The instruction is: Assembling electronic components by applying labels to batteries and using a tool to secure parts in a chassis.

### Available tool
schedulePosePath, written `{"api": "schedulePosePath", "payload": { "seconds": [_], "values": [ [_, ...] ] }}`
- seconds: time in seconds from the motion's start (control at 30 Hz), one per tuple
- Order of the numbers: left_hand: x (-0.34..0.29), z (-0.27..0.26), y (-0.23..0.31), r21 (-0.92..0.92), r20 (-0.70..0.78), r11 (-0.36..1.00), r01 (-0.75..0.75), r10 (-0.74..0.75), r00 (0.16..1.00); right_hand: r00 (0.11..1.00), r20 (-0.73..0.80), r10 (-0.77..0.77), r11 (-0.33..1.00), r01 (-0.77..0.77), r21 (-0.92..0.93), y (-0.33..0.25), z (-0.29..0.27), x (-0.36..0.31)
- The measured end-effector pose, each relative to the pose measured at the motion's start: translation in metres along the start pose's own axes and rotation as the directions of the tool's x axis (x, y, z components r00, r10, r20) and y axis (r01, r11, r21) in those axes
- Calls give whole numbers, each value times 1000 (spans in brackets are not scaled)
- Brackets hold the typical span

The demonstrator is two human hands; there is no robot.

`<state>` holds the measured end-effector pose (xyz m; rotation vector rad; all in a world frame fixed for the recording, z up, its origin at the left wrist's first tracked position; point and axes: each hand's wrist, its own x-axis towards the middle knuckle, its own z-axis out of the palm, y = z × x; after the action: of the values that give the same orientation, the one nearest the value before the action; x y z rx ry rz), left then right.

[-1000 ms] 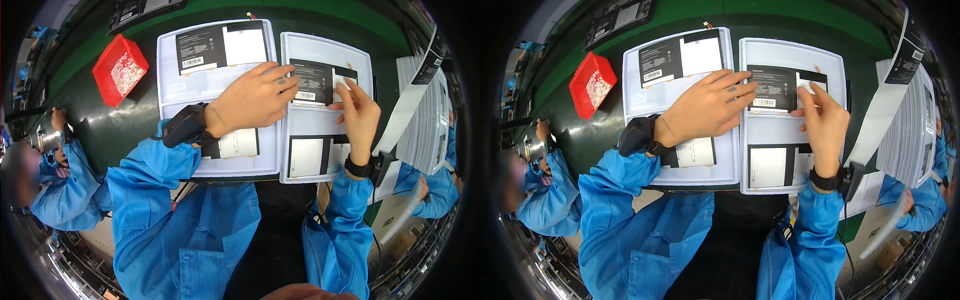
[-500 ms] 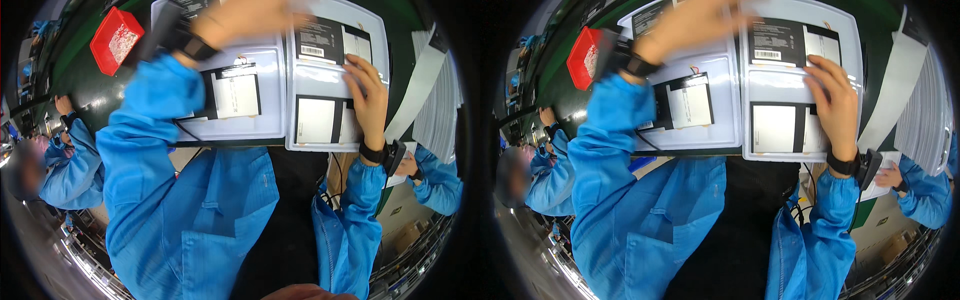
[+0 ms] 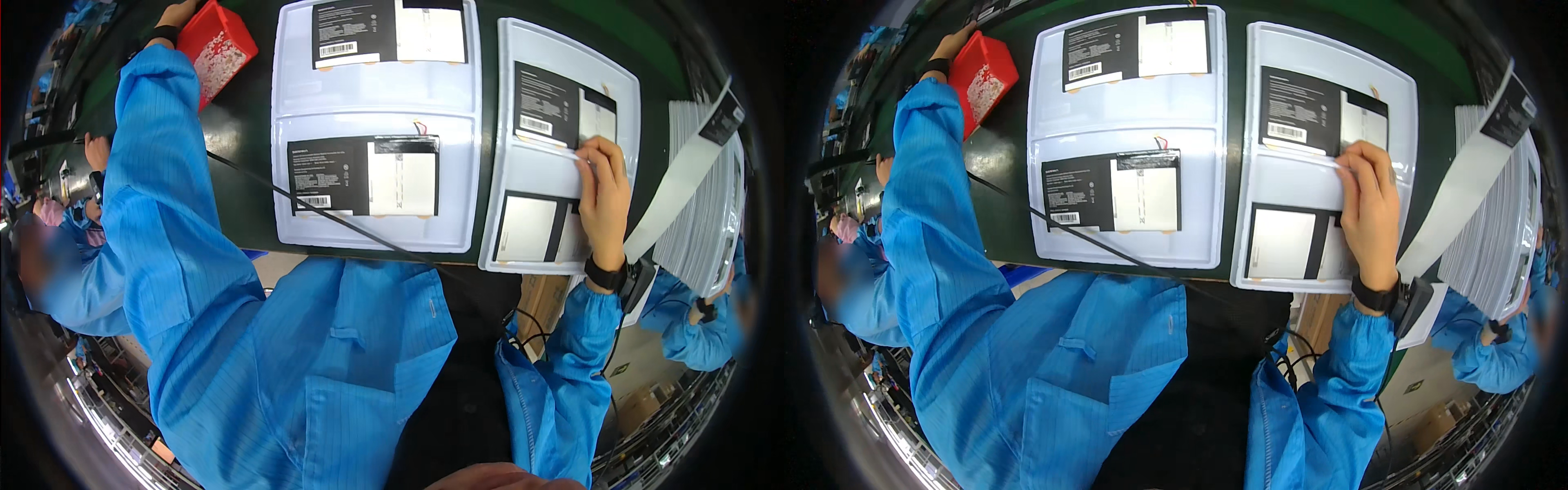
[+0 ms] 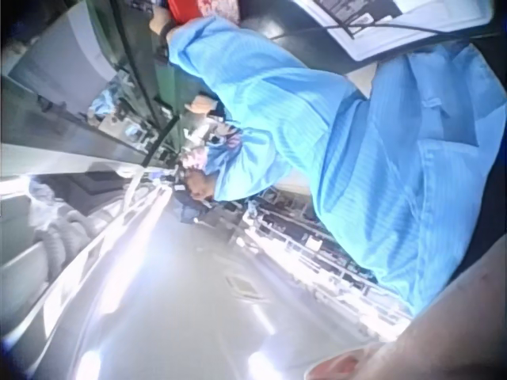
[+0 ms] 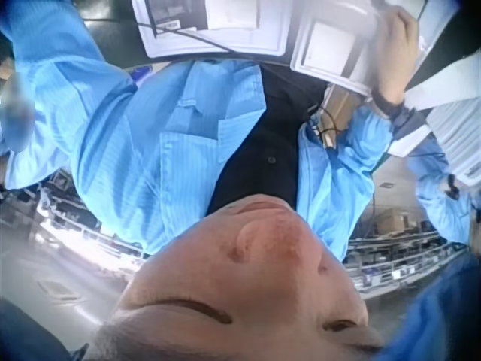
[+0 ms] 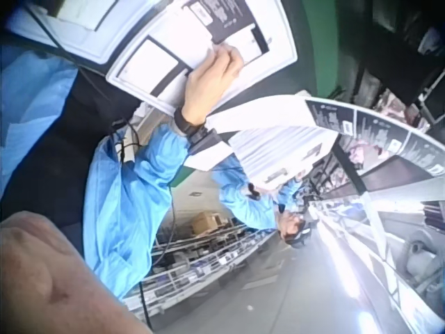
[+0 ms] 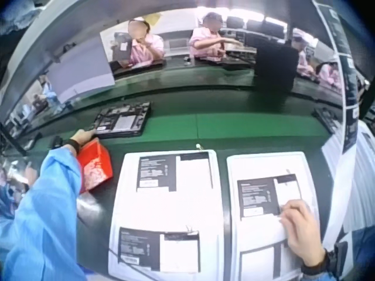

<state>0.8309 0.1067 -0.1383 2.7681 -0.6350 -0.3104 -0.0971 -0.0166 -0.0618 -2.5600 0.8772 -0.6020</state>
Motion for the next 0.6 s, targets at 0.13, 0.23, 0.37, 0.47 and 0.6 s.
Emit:
{"api": "schedulePosePath", "payload": {
  "seconds": [0.13, 0.23, 0.37, 0.47, 0.6],
  "values": [
    [-42, 42, 70, -64, 80, 930, -362, 366, 927, 998, -40, 49, 992, -54, -111, -6, -22, -3],
    [-59, 12, 45, -242, 112, 969, -42, 71, 991, 999, 28, 39, 998, -38, -49, -5, -13, 6],
    [-141, 16, 133, -696, 131, 716, 48, 62, 989, 999, 44, 14, 998, -11, -55, 1, -15, 4],
    [-126, 5, 108, -774, 253, 605, 185, 28, 967, 997, 65, -28, 999, 30, -24, -4, -10, 12],
    [-127, 18, 124, -715, 391, 626, 312, -12, 920, 999, 33, -18, 999, 20, -46, -1, -12, 8]
  ]
}}
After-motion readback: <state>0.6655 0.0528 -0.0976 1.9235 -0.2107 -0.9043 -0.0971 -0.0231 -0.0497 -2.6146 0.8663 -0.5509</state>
